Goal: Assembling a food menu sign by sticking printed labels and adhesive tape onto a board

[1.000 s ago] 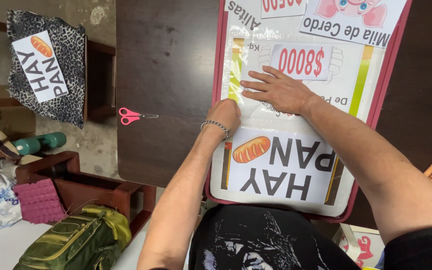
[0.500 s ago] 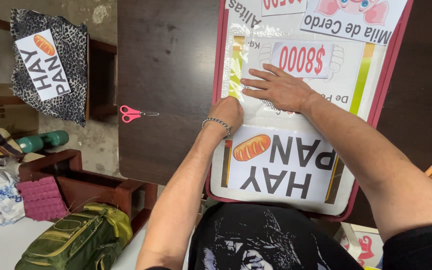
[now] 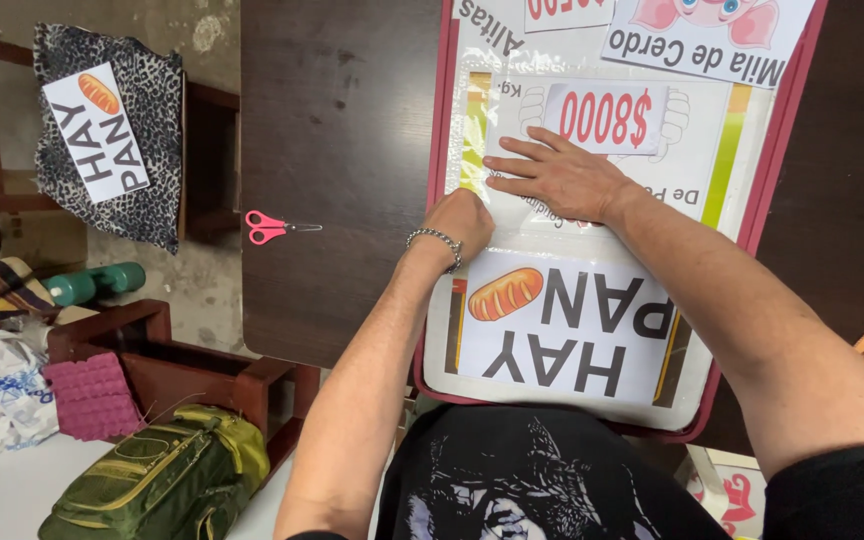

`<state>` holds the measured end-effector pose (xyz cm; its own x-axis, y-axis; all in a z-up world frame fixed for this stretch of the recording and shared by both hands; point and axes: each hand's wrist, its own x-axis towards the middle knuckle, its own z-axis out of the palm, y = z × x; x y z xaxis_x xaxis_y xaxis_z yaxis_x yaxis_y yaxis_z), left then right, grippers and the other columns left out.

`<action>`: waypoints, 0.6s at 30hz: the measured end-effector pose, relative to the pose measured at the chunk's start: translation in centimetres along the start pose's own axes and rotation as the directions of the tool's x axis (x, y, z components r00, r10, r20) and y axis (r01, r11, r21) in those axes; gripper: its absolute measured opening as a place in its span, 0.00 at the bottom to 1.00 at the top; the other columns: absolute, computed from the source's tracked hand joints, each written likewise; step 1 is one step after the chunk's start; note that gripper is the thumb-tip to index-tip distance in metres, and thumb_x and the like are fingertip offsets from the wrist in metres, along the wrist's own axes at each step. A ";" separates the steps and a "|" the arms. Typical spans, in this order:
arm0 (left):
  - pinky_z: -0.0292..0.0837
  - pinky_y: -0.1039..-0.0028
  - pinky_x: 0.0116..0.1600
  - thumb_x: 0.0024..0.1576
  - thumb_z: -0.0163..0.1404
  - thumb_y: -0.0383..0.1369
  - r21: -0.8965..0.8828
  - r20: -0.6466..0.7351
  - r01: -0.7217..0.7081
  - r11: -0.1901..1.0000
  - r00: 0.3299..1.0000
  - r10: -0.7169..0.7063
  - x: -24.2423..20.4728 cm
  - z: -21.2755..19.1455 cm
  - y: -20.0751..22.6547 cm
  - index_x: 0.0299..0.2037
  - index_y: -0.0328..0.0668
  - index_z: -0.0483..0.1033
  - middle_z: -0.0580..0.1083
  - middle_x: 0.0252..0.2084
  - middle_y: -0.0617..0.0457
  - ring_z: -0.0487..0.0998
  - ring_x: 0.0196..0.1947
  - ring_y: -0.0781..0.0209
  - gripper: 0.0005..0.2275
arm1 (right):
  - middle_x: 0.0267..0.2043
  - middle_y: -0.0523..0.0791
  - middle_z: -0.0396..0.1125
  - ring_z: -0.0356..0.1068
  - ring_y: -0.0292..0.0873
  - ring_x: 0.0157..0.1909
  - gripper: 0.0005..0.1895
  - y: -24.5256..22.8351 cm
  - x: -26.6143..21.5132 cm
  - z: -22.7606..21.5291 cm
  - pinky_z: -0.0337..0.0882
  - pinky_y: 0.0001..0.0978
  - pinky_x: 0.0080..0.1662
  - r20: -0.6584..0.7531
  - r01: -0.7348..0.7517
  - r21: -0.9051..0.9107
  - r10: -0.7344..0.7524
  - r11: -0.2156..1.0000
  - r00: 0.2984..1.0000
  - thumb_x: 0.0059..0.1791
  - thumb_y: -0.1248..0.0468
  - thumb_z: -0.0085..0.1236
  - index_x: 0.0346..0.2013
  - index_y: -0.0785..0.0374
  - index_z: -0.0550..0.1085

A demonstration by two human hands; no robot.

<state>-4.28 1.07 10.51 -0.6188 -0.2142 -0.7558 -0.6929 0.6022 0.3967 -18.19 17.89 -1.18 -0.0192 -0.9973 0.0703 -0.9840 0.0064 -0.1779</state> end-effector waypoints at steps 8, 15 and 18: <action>0.77 0.51 0.55 0.56 0.43 0.34 0.000 -0.026 -0.020 1.000 0.999 0.020 0.2 -0.1 -0.7 0.39 0.32 0.84 0.80 0.41 0.32 0.80 0.51 0.33 0.16 | 0.76 0.35 0.57 0.53 0.43 0.77 0.24 -1.7 0.8 -2.8 0.47 0.46 0.78 -0.028 -0.107 0.130 0.111 0.986 0.993 0.58 0.66 0.35 0.66 0.44 0.67; 0.77 0.52 0.56 0.55 0.44 0.34 0.017 -0.015 -0.034 0.999 0.999 0.035 1.7 0.8 -2.0 0.41 0.34 0.84 0.80 0.42 0.33 0.80 0.52 0.34 0.16 | 0.73 0.54 0.57 0.57 0.56 0.73 0.22 -11.1 -4.0 -3.1 0.58 0.49 0.71 -0.223 -0.518 0.570 0.727 0.637 0.649 0.60 0.62 0.42 0.68 0.67 0.66; 0.76 0.52 0.56 0.56 0.44 0.33 0.061 -0.004 -0.035 0.998 0.999 0.035 2.0 0.9 -2.2 0.41 0.34 0.84 0.80 0.42 0.33 0.80 0.52 0.34 0.15 | 0.77 0.61 0.46 0.45 0.62 0.78 0.42 -14.4 -4.9 0.0 0.42 0.52 0.76 -0.134 -0.665 0.363 0.743 0.652 0.655 0.52 0.50 0.58 0.71 0.74 0.57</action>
<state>-3.64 0.01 7.60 -0.6439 -0.1957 -0.7396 -0.6472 0.6548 0.3902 -3.91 22.70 1.07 -0.7677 -0.6392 0.0456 -0.5649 0.6415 -0.5189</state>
